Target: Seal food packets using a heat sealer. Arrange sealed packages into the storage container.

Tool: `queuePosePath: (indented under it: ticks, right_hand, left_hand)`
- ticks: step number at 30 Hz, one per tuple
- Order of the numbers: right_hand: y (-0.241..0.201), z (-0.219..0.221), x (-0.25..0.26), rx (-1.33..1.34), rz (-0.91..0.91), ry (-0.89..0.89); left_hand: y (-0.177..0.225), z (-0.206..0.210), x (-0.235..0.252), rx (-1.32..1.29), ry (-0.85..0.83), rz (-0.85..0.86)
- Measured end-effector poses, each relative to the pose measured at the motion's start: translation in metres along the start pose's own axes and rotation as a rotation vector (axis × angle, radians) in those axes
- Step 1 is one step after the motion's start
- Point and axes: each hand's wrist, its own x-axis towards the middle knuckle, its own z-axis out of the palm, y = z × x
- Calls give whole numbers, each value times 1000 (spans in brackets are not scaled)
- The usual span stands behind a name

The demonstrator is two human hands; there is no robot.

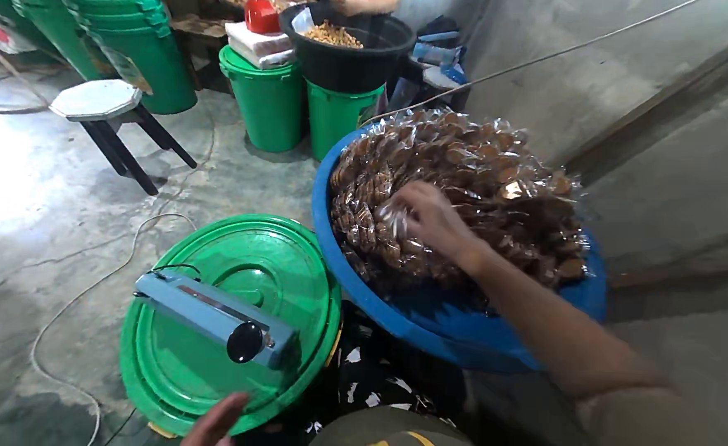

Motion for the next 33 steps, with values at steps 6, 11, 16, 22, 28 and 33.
queuePosePath:
  ticks: [6,11,16,22,28,33]
  right_hand:
    - [-121,86,-75,873,-350,-436]
    - [-145,119,-92,1297,512,-646]
    - [-157,171,-62,917,464,-694]
    - [-193,158,22,776,179,-448]
    - [-219,139,23,541,-163,-605]
    - [-229,136,31,342,-148,-793]
  left_hand:
    - [-9,90,57,-428,-266,-24]
    - [-28,88,43,-517,98,-352]
    - [-33,76,39,-445,269,-406]
    - [-50,53,62,-217,561,-413]
    - [-69,32,69,-351,781,-387]
    - [-81,23,84,-379,904,-371]
